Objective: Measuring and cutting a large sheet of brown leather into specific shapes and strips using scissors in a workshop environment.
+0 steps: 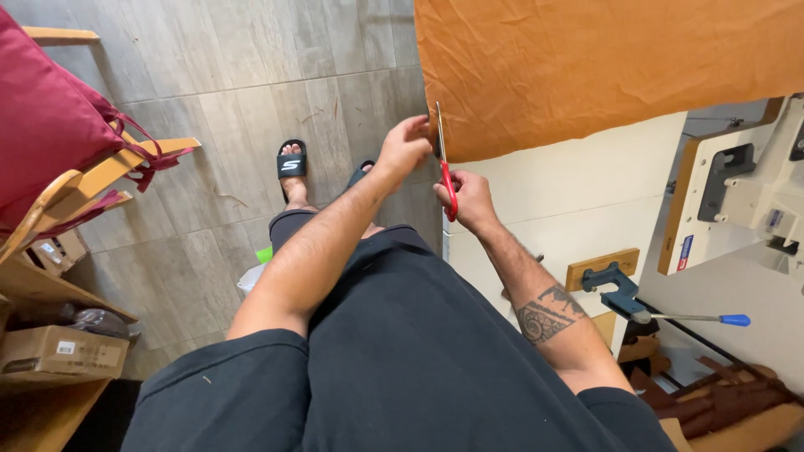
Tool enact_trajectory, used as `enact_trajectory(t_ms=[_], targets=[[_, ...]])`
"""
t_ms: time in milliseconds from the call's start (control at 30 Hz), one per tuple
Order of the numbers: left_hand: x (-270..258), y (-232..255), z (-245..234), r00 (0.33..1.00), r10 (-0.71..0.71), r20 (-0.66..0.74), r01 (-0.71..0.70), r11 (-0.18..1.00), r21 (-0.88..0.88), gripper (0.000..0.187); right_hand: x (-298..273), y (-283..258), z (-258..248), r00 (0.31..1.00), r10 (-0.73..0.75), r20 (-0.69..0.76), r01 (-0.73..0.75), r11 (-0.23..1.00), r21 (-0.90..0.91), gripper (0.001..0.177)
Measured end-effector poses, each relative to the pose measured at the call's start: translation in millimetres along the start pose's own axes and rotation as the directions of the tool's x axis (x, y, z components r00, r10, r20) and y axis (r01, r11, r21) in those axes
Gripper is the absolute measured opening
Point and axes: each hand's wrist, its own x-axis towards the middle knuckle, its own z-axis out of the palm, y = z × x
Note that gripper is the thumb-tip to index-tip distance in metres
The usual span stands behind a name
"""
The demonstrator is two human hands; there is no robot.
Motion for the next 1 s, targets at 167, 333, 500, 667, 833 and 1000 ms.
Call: enact_trajectory(t_ms=[167, 333, 500, 667, 833, 1000], targets=[[27, 45, 7, 0.992, 0.008, -0.125, -0.003, 0.999, 0.042, 0.034, 2, -1, -1, 1.000, 0.007, -0.001, -0.007, 1.000, 0.010, 0.021], [31, 50, 5, 0.988, 0.016, -0.153, 0.003, 0.992, 0.123, 0.014, 0, -2, -1, 1.000, 0.022, 0.001, -0.022, 1.000, 0.009, 0.018], [39, 32, 3, 0.991, -0.017, -0.132, 0.018, 1.000, 0.005, 0.013, -4, -12, -1, 1.000, 0.016, 0.026, -0.017, 0.999, 0.033, 0.019], [35, 35, 3, 0.993, -0.025, -0.115, 0.024, 1.000, -0.012, 0.012, 2, -40, -1, 0.998, 0.002, 0.055, -0.005, 0.998, 0.066, 0.018], [39, 29, 3, 0.994, -0.024, -0.103, 0.024, 1.000, -0.004, 0.012, 9, -51, -4, 0.998, -0.022, 0.057, 0.016, 0.995, 0.096, 0.016], [42, 30, -2, 0.994, -0.053, -0.098, 0.051, 0.998, -0.021, 0.012, 12, -45, -1, 0.999, -0.029, 0.043, 0.028, 0.999, 0.028, 0.017]])
